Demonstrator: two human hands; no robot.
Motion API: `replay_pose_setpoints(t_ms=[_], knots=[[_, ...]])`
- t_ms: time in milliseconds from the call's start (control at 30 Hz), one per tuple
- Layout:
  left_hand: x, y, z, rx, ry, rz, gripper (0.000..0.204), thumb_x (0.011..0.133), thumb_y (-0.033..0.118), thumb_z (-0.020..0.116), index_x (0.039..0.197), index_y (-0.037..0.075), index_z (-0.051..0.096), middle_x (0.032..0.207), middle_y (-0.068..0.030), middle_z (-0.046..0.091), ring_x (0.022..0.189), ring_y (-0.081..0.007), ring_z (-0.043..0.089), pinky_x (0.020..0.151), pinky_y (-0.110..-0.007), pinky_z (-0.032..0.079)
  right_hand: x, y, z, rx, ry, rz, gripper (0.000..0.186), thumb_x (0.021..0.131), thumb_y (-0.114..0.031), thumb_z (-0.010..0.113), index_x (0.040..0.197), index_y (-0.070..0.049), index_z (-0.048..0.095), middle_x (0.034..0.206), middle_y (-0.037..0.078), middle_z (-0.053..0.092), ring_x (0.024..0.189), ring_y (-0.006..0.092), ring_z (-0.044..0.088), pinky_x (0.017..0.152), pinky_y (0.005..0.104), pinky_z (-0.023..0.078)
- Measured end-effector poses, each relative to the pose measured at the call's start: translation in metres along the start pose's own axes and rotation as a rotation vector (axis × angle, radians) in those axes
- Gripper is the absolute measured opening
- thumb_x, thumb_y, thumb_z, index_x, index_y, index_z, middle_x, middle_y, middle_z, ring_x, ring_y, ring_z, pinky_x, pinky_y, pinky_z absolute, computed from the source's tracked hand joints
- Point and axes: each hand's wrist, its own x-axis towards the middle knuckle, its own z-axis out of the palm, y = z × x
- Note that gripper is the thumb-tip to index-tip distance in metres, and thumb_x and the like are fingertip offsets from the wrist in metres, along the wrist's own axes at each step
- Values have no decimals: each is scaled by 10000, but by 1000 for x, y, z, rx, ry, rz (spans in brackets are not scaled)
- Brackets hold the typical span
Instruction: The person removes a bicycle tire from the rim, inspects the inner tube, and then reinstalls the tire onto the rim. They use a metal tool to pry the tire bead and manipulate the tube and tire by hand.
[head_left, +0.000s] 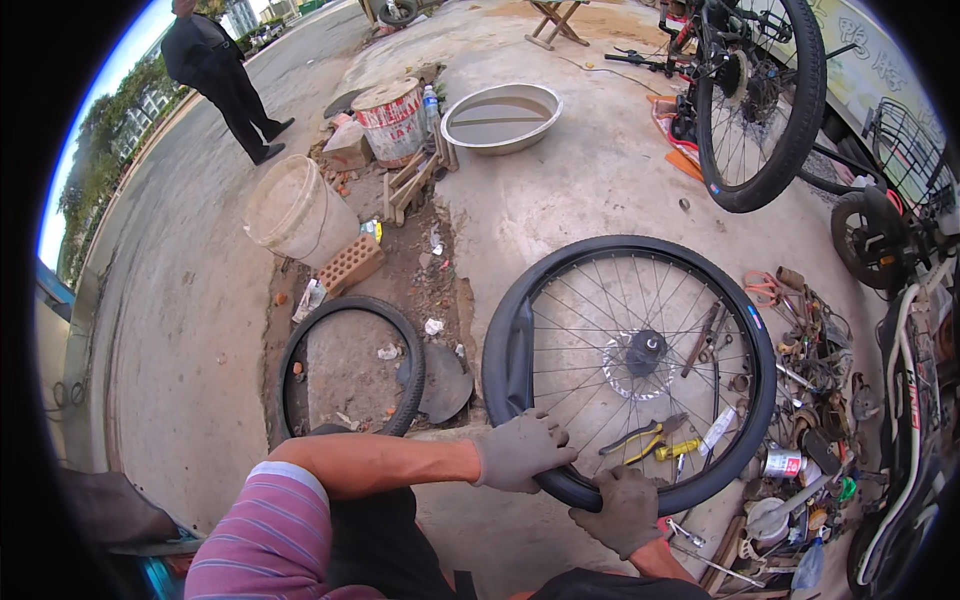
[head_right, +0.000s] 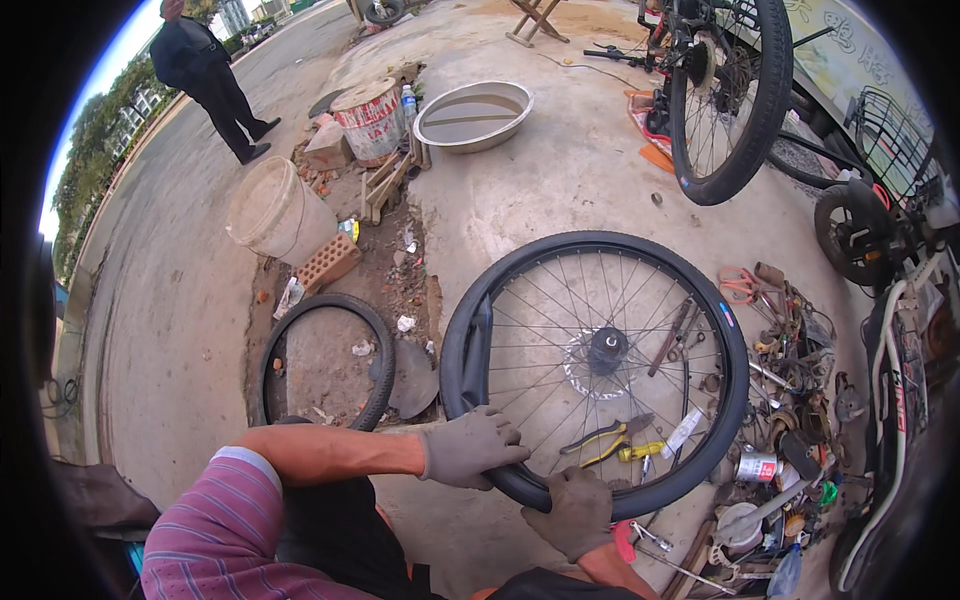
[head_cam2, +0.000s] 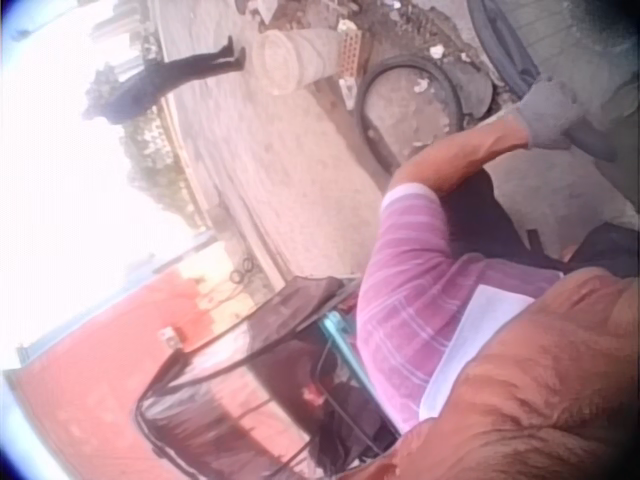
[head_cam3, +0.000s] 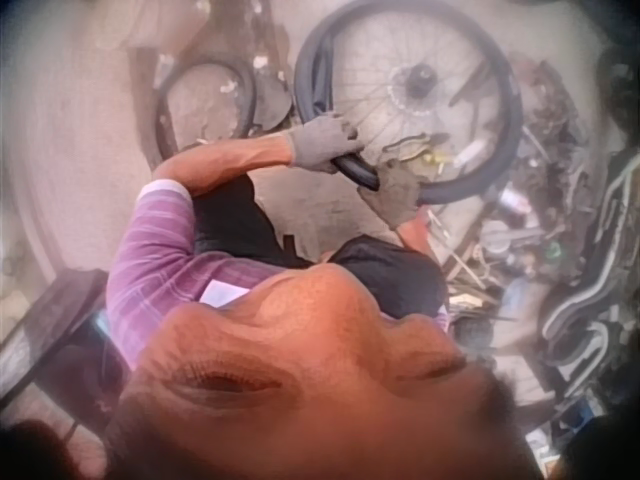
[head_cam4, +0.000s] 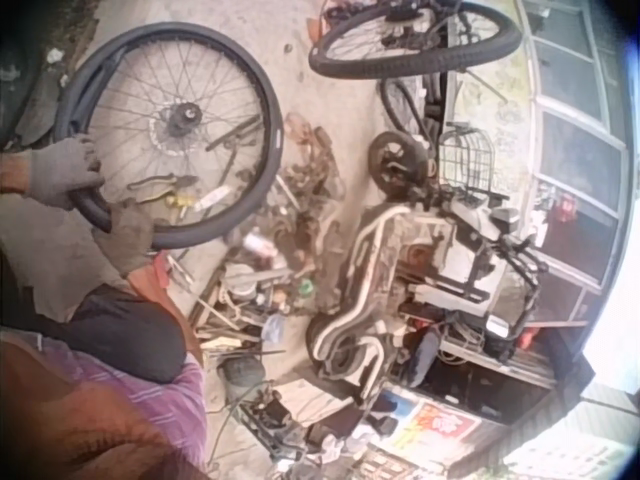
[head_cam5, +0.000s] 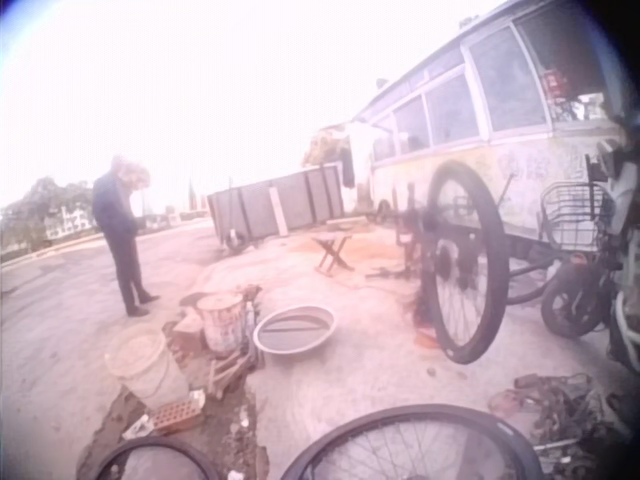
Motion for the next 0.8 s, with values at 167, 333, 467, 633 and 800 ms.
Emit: replay_pose_setpoints(t_ms=[167,333,467,633,800], knots=[[-12,-15,-5,73,157,68,522,701,245,856,1180,129,684,1096,-124,665,1041,-346,678,870,-530,529,-2,11,-12,20,-55,-15,549,679,-502,918,1039,-96,835,949,133,711,921,348,715,831,494,564],[-2,-10,-2,27,15,3,361,741,278,842,1031,130,685,976,-93,669,971,-344,690,842,-530,539,5,0,-2,15,38,-31,587,680,-510,928,1081,-108,778,928,128,692,917,341,710,823,499,553],[14,3,0,-130,-126,-47,344,765,308,835,1021,128,692,945,-83,687,939,-359,698,824,-523,547,11,-12,13,81,177,-31,592,679,-458,960,1102,-110,735,918,110,707,881,337,706,797,500,537],[19,7,3,-140,-167,-41,447,746,334,857,1098,100,712,1016,-105,702,994,-361,696,843,-513,550,6,-7,17,19,88,-31,589,700,-478,949,1114,-115,741,892,116,722,811,346,721,766,496,545],[2,-5,-16,-73,-69,-13,497,770,306,869,1202,98,737,1101,-95,686,1087,-337,672,906,-498,516,2,1,13,35,22,-13,593,710,-474,942,1145,-119,751,898,120,756,779,338,739,749,484,550]])
